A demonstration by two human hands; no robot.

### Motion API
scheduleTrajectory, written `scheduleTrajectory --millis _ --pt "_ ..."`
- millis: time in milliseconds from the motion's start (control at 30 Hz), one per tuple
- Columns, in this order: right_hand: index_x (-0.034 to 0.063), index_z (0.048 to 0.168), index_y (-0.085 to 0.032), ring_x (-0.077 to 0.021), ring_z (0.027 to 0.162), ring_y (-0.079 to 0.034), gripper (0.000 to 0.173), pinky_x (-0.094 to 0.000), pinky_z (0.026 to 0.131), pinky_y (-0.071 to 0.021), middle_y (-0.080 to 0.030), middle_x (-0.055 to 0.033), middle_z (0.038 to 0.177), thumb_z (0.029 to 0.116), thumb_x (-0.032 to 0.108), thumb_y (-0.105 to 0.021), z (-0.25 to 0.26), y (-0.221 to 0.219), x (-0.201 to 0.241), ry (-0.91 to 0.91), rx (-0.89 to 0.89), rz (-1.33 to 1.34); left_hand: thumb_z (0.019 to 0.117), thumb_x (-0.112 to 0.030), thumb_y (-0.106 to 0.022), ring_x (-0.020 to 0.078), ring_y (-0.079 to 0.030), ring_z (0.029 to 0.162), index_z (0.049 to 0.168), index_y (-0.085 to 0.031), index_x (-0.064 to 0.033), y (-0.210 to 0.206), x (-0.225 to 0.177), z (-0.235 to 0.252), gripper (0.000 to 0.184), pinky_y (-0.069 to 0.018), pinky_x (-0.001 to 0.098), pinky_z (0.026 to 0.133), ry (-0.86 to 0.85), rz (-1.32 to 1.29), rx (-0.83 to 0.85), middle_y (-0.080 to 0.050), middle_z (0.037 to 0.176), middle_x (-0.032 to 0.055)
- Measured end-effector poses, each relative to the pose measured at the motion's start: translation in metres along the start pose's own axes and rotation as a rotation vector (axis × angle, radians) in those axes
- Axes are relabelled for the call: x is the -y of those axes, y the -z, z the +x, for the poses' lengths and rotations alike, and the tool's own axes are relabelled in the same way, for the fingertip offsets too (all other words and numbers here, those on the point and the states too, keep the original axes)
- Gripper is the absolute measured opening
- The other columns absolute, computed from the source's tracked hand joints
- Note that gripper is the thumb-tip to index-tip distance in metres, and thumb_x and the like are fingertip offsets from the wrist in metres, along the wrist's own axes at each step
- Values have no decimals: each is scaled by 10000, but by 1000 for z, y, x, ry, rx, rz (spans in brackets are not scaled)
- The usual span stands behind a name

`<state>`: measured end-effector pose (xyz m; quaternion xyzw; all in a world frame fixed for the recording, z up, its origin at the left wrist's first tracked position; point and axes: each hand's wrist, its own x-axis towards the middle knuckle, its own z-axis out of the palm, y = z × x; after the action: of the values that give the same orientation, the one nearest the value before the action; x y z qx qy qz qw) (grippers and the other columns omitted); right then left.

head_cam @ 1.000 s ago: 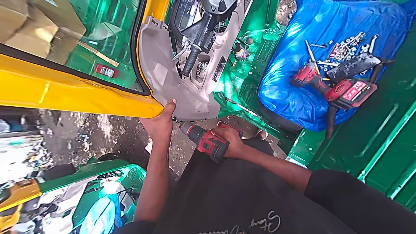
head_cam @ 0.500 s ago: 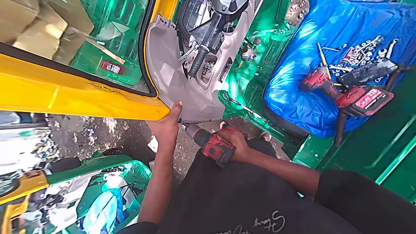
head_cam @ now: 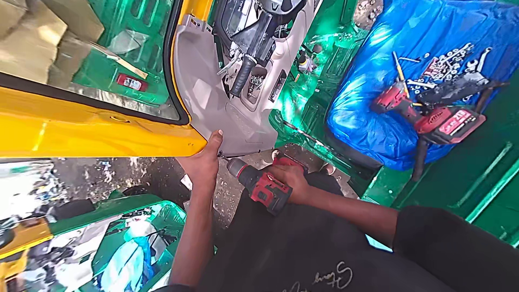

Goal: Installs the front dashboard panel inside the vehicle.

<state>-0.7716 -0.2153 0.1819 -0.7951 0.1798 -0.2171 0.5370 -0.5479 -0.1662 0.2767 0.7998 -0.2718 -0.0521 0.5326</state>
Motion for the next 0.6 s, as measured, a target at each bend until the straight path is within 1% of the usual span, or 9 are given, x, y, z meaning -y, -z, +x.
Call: scheduleTrajectory --millis 67,133,233,300,400,467,533,567,600 --pt "62 943 -687 -287 755 -707 390 -504 610 -528 -697 -124 812 949 439 -587 1 -1 -1 3 -2 1 727 -145 -935 204 -701 1099 1354 -513 -55 0 0 1 761 -602 446 959 7 -7 10 -706 1171 64" --pt "73 1010 -710 -284 769 -715 391 -506 620 -540 -715 -120 840 957 441 -588 2 -1 -1 8 -1 8 725 -119 -931 201 -702 1093 1339 -527 -53 -1 -1 0 738 -604 444 953 11 -18 -3 -709 1164 60" --pt "79 1033 -715 -282 778 -717 384 -505 629 -543 -717 -117 845 964 432 -580 1 -1 -2 12 -7 2 711 -119 -937 195 -702 1092 1340 -520 -53 -2 -2 -1 758 -606 438 951 11 -26 -10 -708 1162 59" --pt "65 1005 -708 -290 785 -716 380 -512 636 -540 -714 -127 848 951 424 -596 0 -1 -2 -5 7 18 705 -116 -938 195 -698 1096 1349 -509 -50 -2 -3 -2 776 -602 437 959 8 -37 -4 -704 1168 60" --pt "55 919 -677 -292 746 -698 380 -505 603 -519 -685 -129 802 948 424 -587 0 -1 0 -8 22 -3 710 -119 -938 201 -707 1082 1343 -507 -48 -1 -2 -2 769 -605 442 953 17 -38 0 -711 1157 62" --pt "62 929 -682 -286 737 -700 380 -497 596 -521 -688 -120 796 955 426 -575 1 -2 0 5 17 -27 719 -116 -934 199 -707 1083 1346 -510 -55 -1 -3 -2 760 -608 439 949 33 -35 5 -713 1152 57" --pt "69 977 -698 -287 756 -707 388 -503 610 -531 -701 -119 821 961 436 -572 0 -2 -2 10 16 -29 714 -110 -935 194 -711 1072 1334 -519 -59 -1 -5 -3 749 -612 435 939 50 -35 -1 -717 1140 54" --pt "71 980 -700 -287 761 -709 392 -506 615 -533 -704 -120 824 960 443 -575 1 -2 -3 14 16 -29 709 -105 -935 193 -712 1067 1332 -521 -59 -2 -6 -2 749 -612 435 937 55 -34 -10 -719 1136 55" --pt "72 948 -687 -283 741 -702 391 -499 599 -526 -691 -117 803 953 447 -577 4 -1 -5 29 9 -38 704 -110 -937 186 -709 1071 1339 -519 -63 -3 -6 0 762 -609 432 939 56 -26 -20 -716 1139 51"
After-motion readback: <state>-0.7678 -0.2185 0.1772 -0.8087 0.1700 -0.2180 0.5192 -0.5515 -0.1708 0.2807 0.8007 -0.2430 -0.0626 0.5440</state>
